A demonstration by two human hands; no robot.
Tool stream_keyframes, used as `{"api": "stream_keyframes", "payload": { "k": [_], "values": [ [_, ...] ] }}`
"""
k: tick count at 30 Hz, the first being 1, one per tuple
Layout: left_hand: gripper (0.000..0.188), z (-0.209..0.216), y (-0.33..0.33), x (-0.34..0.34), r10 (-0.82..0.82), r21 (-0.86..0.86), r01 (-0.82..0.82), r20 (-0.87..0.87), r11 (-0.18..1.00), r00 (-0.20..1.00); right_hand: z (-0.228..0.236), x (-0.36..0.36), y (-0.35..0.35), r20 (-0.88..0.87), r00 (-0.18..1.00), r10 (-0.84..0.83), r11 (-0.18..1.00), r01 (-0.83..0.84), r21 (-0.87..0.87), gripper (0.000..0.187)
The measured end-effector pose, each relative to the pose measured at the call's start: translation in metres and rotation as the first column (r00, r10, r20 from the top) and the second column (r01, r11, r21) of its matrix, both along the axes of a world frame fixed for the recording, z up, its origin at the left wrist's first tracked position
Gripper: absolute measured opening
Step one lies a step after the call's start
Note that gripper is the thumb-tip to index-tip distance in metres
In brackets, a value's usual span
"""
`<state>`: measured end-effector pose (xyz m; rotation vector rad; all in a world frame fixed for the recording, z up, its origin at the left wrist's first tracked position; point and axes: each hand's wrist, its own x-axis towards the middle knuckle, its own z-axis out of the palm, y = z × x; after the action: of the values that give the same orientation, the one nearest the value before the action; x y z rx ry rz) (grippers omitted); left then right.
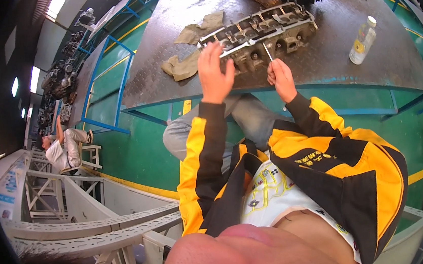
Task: The person disassembles an engine head on a workbench by hand and using a small metal rod to push out components, while seated in a workshop environment.
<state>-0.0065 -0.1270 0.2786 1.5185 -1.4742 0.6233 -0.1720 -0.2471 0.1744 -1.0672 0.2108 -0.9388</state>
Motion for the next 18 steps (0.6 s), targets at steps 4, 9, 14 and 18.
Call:
{"api": "stream_keyframes", "payload": {
  "k": [4, 9, 14, 18],
  "values": [
    [0.035, -0.04, -0.01, 0.026, -0.06, -0.009, 0.059, -0.19, 0.998, 0.98, -0.002, 0.0, -0.001, -0.03, 1.0, -0.007, 1.0, 0.007, -0.002, 0.032],
    [0.031, -0.036, -0.018, 0.024, -0.034, -0.055, 0.026, -0.152, 0.998, 0.988, 0.001, -0.001, -0.016, -0.024, 0.998, -0.06, 0.998, 0.059, -0.027, 0.03],
    [0.031, -0.038, -0.012, 0.022, -0.06, -0.052, 0.054, -0.129, 0.997, 0.99, 0.004, -0.007, -0.009, 0.046, 0.996, -0.078, 0.996, 0.08, -0.049, 0.03],
    [0.033, -0.037, -0.01, 0.02, -0.012, -0.021, 0.009, -0.116, 1.0, 0.993, -0.003, -0.01, -0.008, -0.014, 1.0, -0.015, 1.0, 0.015, 0.003, 0.03]
  ]
}}
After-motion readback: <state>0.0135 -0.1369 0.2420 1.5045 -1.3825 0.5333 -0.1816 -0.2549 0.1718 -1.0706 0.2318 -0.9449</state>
